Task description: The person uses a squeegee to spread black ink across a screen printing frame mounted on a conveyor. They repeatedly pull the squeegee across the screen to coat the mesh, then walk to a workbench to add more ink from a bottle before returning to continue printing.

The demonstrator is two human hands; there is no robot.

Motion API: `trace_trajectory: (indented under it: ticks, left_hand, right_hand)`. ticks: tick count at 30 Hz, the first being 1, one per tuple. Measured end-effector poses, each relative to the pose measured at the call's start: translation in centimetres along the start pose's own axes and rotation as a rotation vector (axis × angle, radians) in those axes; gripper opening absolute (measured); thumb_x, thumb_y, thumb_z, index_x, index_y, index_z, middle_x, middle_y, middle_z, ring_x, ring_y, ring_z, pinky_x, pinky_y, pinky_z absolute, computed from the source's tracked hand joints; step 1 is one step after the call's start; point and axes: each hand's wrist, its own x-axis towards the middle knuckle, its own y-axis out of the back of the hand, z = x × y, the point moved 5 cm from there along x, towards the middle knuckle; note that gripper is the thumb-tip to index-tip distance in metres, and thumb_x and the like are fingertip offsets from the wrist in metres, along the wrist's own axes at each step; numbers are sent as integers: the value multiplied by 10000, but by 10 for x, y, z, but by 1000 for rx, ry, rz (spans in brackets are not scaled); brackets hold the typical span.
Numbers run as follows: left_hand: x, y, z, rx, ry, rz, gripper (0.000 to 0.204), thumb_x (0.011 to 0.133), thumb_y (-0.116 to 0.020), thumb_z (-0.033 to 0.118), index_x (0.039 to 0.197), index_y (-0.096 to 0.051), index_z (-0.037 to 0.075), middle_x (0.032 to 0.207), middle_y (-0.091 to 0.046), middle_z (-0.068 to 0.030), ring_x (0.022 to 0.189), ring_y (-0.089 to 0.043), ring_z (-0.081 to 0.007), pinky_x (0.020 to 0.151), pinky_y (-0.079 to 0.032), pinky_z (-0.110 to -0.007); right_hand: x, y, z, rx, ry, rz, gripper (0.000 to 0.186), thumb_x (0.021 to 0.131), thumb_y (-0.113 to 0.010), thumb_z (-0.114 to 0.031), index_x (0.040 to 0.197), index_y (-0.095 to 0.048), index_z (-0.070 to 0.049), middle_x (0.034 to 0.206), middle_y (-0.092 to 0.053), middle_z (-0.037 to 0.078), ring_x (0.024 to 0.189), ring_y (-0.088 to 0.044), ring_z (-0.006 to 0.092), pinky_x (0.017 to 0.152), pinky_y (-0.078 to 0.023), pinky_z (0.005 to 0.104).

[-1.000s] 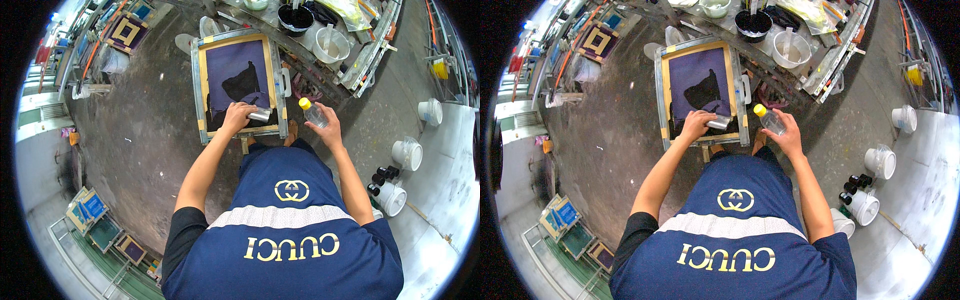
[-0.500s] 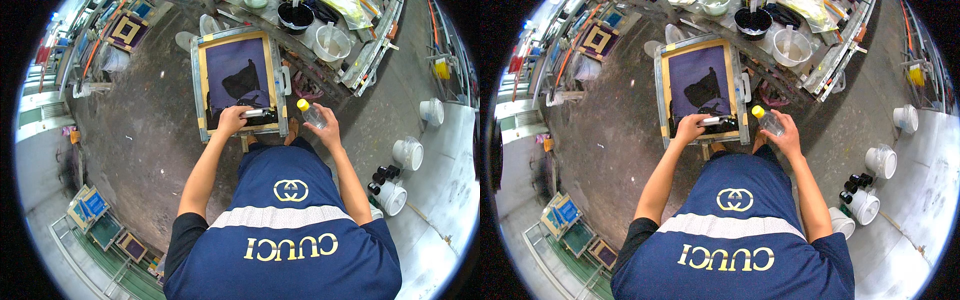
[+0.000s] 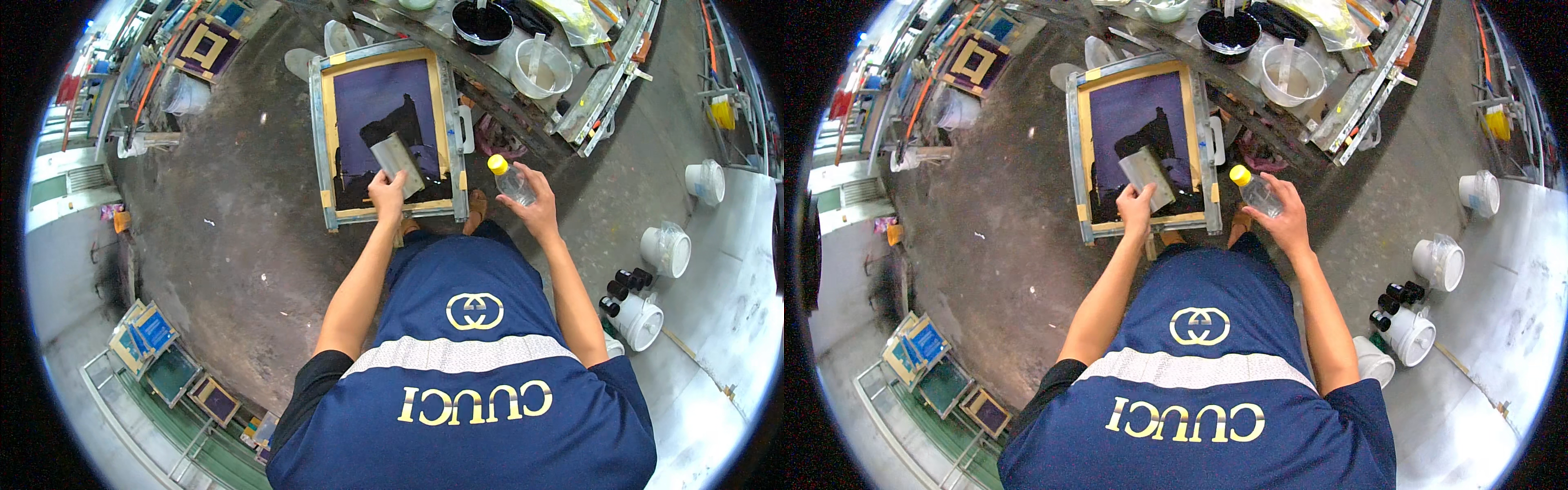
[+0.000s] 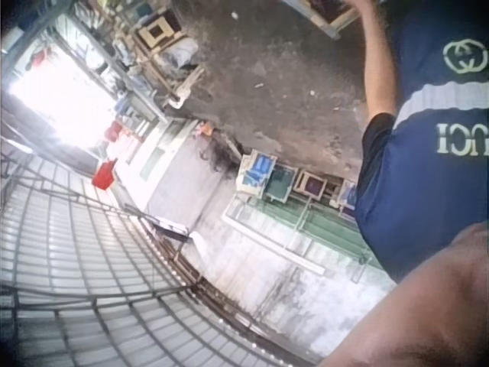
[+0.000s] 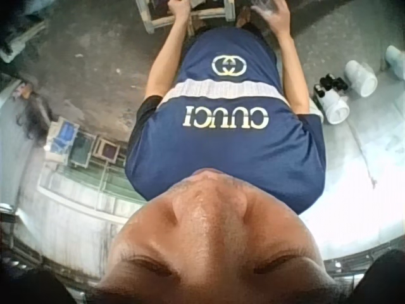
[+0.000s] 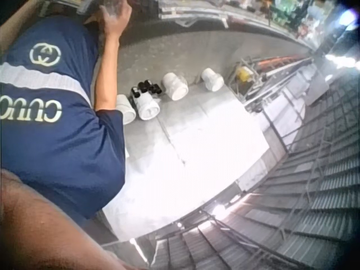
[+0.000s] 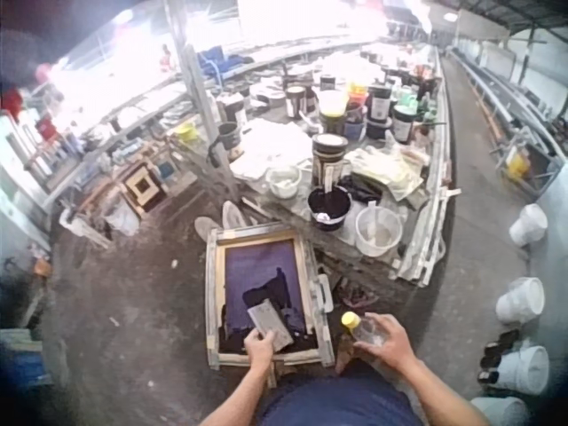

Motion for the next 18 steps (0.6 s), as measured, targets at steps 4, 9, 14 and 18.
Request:
trace_trajectory:
  ticks: [4, 9, 14, 18]
  left_hand:
    - [-13, -42, -12, 63, 26, -128, 186, 854, -768, 132, 948, -761, -28, 830, -751, -31, 725, -634, -81, 670, -509, -295]
    - [-5, -26, -27, 285, -8, -173, 209, 863, -791, 166, 974, -767, -9, 843, -761, -23, 729, -644, -67, 663, -522, -290]
    - [25, 67, -8, 301, -180, -12, 196, 845, -783, 175, 891, -737, -10, 741, -726, -41, 650, -621, -94, 600, -495, -329]
    - [38, 124, 33, 726, -257, 201, 270, 836, -776, 253, 837, -678, 1, 680, -685, -127, 607, -659, -199, 609, -501, -389]
  right_hand:
    - [5, 4, -3, -11, 16, 7, 748, 739, -939, -310, 1405, -639, -148, 1192, -658, 102, 1083, -671, 268, 958, -540, 396]
    - [6, 9, -2, -13, 0, 20, 745, 741, -939, -309, 1403, -639, -147, 1190, -661, 102, 1086, -670, 268, 971, -540, 396]
    - [3, 11, 3, 32, 0, 30, 744, 744, -939, -314, 1401, -638, -137, 1179, -664, 100, 1077, -670, 266, 969, -540, 397]
    - [-1, 7, 6, 12, -14, -19, 746, 743, -935, -324, 1401, -637, -138, 1176, -663, 102, 1069, -670, 273, 960, -542, 398]
